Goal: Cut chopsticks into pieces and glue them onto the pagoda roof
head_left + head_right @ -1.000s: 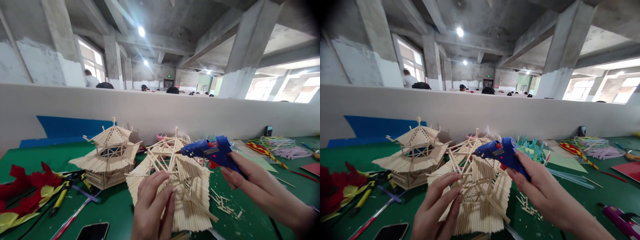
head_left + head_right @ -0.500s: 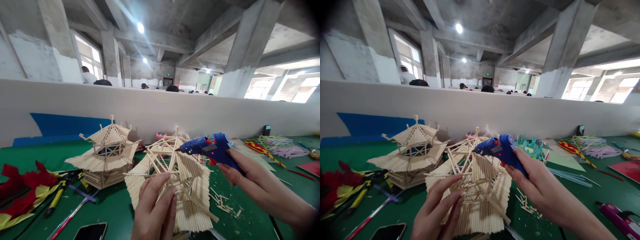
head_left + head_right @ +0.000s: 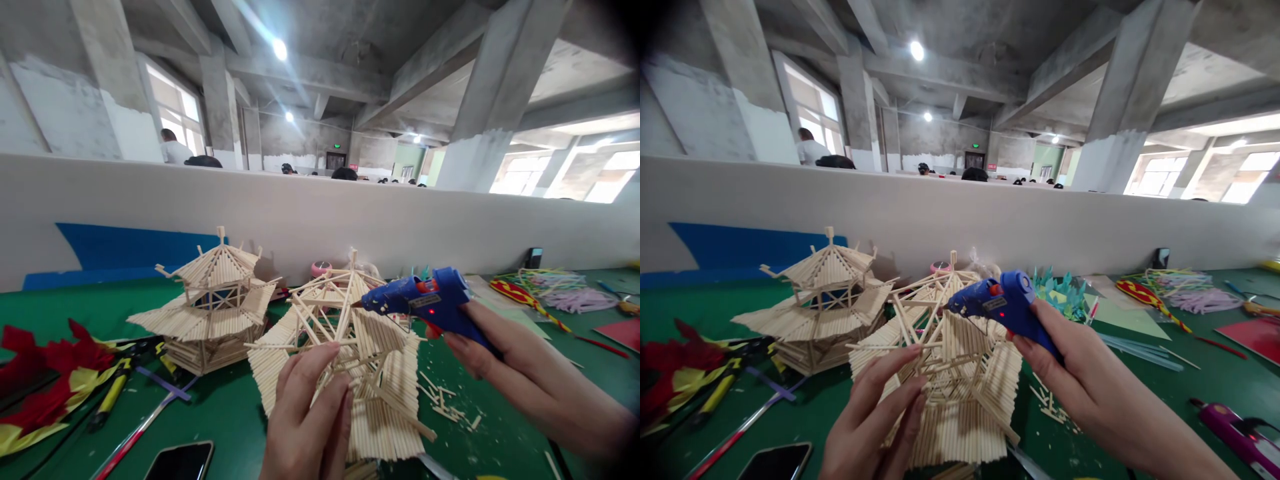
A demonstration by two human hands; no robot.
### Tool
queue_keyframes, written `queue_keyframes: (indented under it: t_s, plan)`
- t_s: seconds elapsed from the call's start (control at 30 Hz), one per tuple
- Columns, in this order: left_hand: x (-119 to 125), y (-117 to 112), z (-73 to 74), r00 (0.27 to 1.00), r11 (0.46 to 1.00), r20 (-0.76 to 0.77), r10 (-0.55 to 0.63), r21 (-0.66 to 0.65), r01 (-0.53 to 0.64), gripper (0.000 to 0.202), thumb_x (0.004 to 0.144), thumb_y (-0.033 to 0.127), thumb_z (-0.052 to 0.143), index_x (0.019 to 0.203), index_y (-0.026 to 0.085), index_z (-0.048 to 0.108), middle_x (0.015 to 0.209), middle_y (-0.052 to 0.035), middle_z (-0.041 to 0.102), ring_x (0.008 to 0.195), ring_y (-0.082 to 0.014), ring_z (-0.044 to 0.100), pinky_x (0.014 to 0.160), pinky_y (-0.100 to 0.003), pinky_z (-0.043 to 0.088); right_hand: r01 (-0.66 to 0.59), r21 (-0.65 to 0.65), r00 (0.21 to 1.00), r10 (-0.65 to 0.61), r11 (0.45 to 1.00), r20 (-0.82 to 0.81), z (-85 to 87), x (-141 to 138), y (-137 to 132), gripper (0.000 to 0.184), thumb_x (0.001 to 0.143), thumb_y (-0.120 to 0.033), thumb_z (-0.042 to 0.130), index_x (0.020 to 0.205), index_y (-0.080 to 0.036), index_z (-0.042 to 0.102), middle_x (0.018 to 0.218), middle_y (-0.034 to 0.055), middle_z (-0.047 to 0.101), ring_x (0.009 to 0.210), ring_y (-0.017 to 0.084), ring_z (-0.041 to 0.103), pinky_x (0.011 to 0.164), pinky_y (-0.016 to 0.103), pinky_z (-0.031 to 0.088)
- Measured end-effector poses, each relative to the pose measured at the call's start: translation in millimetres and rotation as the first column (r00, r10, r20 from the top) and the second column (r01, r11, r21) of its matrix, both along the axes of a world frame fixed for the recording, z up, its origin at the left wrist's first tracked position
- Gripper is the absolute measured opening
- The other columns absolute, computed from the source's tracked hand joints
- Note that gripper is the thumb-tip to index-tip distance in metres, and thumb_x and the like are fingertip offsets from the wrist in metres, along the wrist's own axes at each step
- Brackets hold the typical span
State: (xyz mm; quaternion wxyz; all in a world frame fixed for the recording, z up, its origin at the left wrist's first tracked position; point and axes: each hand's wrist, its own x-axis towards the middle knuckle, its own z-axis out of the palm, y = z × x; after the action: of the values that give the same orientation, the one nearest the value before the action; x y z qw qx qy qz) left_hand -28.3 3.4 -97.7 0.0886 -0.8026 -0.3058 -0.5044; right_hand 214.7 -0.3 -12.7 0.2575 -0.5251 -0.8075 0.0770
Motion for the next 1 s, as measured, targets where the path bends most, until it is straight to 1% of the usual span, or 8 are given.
queue_keyframes:
  t_s: [0.17, 0.33, 0.47, 0.57, 0.63, 0.77, 0.87, 1.0]
  plan:
    - [0, 0, -0.9, 1.000, 1.000, 0.000, -0.006, 0.015, 0.006, 0.026, 0.070, -0.004, 0.051, 0.092, 0.010, 0.054, 0.115, -0.0160, 0.048, 0.105, -0.0243, 0.048, 0.086, -0.040, 0.039, -0.007, 0.028, 0.999, 0.008, 1.000, -0.037, 2.5, -3, 4, 0.019, 0.086, -0.039, 0.038, 0.092, -0.022, 0.044, 0.077, 0.0026, 0.052, 0.066, 0.016, 0.049, 0.055, 0.027, 0.041]
    - [0, 0, -2.0, 1.000, 1.000, -0.007, -0.005, 0.014, 0.005, 0.026, 0.071, -0.003, 0.051, 0.092, 0.010, 0.055, 0.116, -0.0170, 0.047, 0.105, -0.0255, 0.048, 0.086, -0.042, 0.039, 0.004, 0.059, 1.000, -0.002, 0.998, -0.023, 5.3, -5, 4, 0.017, 0.086, -0.038, 0.039, 0.081, -0.022, 0.042, 0.066, -0.0019, 0.044, 0.056, 0.012, 0.044, 0.049, 0.025, 0.038]
    - [1, 0, -1.9, 1.000, 1.000, 0.002, -0.012, 0.010, 0.012, 0.026, 0.070, -0.004, 0.051, 0.092, 0.009, 0.055, 0.116, -0.0170, 0.047, 0.106, -0.0257, 0.047, 0.086, -0.042, 0.039, 0.020, 0.046, 0.999, -0.018, 0.999, -0.038, 9.8, -10, 3, 0.015, 0.086, -0.037, 0.039, 0.085, -0.022, 0.044, 0.064, -0.0025, 0.047, 0.056, 0.012, 0.046, 0.050, 0.024, 0.037]
    - [1, 0, -1.7, 1.000, 1.000, 0.005, -0.012, 0.010, 0.012, 0.026, 0.070, -0.004, 0.052, 0.092, 0.009, 0.055, 0.117, -0.0168, 0.046, 0.106, -0.0261, 0.047, 0.087, -0.042, 0.039, 0.013, 0.037, 0.998, -0.010, 0.999, -0.063, 8.4, -10, 2, 0.015, 0.085, -0.036, 0.040, 0.084, -0.022, 0.044, 0.063, -0.0027, 0.048, 0.054, 0.012, 0.046, 0.048, 0.024, 0.037]
    - [1, 0, -1.9, 1.000, 1.000, 0.008, -0.013, 0.009, 0.013, 0.026, 0.070, -0.004, 0.052, 0.092, 0.009, 0.055, 0.117, -0.0166, 0.046, 0.106, -0.0261, 0.046, 0.086, -0.042, 0.039, 0.000, 0.018, 0.997, 0.001, 1.000, -0.074, 5.6, -9, 2, 0.016, 0.084, -0.038, 0.040, 0.087, -0.022, 0.044, 0.068, -0.0013, 0.051, 0.057, 0.013, 0.047, 0.050, 0.024, 0.039]
    - [1, -1, -2.6, 1.000, 1.000, 0.012, -0.011, -0.001, 0.011, 0.026, 0.070, -0.004, 0.051, 0.091, 0.009, 0.055, 0.116, -0.0165, 0.046, 0.106, -0.0262, 0.046, 0.086, -0.042, 0.040, -0.004, -0.010, 0.998, 0.003, 1.000, -0.060, 0.7, -4, 0, 0.024, 0.084, -0.040, 0.039, 0.102, -0.024, 0.043, 0.087, 0.0024, 0.057, 0.072, 0.017, 0.052, 0.061, 0.027, 0.043]
    - [0, -1, -2.9, 1.000, 1.000, 0.009, -0.006, -0.016, 0.006, 0.026, 0.070, -0.003, 0.052, 0.092, 0.010, 0.055, 0.116, -0.0165, 0.046, 0.107, -0.0266, 0.046, 0.086, -0.043, 0.039, 0.030, 0.003, 0.999, -0.030, 1.000, -0.033, -2.1, -1, -3, 0.026, 0.084, -0.042, 0.038, 0.103, -0.025, 0.043, 0.082, 0.0014, 0.057, 0.066, 0.016, 0.052, 0.058, 0.026, 0.043]
    - [0, -2, -2.6, 1.000, 1.000, 0.007, -0.009, -0.020, 0.010, 0.027, 0.070, -0.004, 0.051, 0.093, 0.010, 0.054, 0.116, -0.0161, 0.046, 0.106, -0.0264, 0.046, 0.087, -0.043, 0.040, 0.056, 0.029, 0.998, -0.057, 0.998, 0.001, -6.4, 2, -6, 0.027, 0.083, -0.043, 0.039, 0.104, -0.026, 0.043, 0.086, 0.0025, 0.057, 0.072, 0.017, 0.054, 0.063, 0.027, 0.045]
